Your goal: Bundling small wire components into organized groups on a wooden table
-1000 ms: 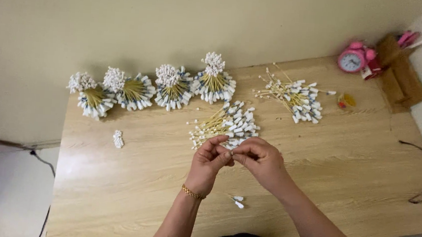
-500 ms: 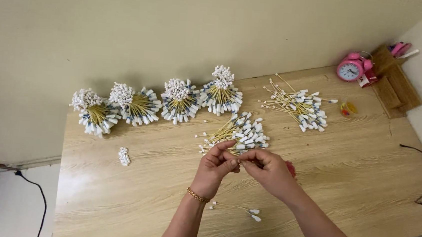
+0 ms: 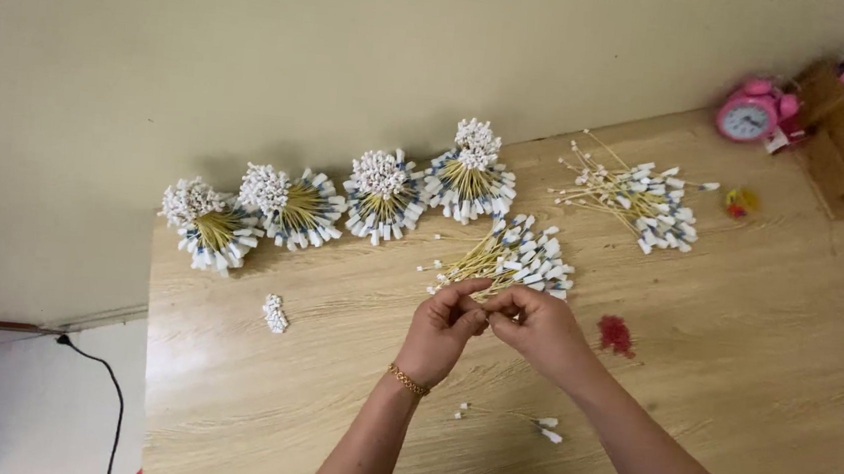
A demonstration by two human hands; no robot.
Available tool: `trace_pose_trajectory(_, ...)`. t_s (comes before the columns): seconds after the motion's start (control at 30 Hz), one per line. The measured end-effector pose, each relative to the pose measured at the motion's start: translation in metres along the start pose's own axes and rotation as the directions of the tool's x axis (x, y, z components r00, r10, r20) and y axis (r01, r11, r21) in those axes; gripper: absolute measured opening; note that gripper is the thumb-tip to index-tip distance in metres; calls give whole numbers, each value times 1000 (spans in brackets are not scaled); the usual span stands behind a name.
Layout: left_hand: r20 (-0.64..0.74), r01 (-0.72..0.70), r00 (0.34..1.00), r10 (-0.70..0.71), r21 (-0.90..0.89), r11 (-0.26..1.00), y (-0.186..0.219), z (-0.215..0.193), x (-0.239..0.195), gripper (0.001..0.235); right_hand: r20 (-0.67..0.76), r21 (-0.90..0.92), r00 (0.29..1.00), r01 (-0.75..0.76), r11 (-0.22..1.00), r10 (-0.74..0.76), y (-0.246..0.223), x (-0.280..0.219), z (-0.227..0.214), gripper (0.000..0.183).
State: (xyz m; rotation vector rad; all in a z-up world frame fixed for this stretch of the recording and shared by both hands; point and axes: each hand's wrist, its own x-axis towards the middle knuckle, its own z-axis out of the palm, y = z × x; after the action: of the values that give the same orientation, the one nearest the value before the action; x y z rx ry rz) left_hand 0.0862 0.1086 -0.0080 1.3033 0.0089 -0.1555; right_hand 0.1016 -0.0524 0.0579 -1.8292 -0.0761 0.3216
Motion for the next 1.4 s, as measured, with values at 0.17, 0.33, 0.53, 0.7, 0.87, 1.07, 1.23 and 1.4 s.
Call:
trace_pose_trajectory(0.17, 50, 165, 985, -162, -57, 985, -40, -1, -11, 41, 23, -177, 996, -85, 981, 90, 28, -8, 3, 12)
trace_pose_trajectory(0.33, 108, 274, 959, -261, -130, 953, -47, -9, -13, 47, 29, -224, 986, -153, 962, 164, 36, -16, 1, 14)
trace_pose_trajectory(0.53, 1, 273, 961, -277, 160, 949, -83, -40, -3, 32, 49, -408, 989, -106, 907, 138, 95, -21, 6, 17)
trace_pose_trajectory(0.7, -334, 368, 926, -177, 689, 625, -70, -66, 47, 20, 68, -590, 991, -54, 805, 116, 125, -25, 0, 21)
trace_pose_trajectory(0.87, -281, 179, 944, 172, 876, 448, -88, -81, 107, 24, 63, -603, 998, 60, 795, -27, 189, -35, 0, 17)
trace_pose_trajectory(1.07, -127, 83, 981, 146, 957, 279, -106, -72, 150, 20, -33, -634, 999, -29, 773, 11, 202, -53, -41, 37)
trace_pose_trajectory(1.23, -137, 104, 983, 120, 963, 247, -105, -59, 123, 24, -426, -416, 840, -511, 752, 335, 167, -51, -90, 27)
trace_pose_trajectory(1.4, -82, 65, 963, 256, 995, 75, -121, -57, 83, 34, -543, -398, 748, -629, 667, 381, 188, -54, -118, 34)
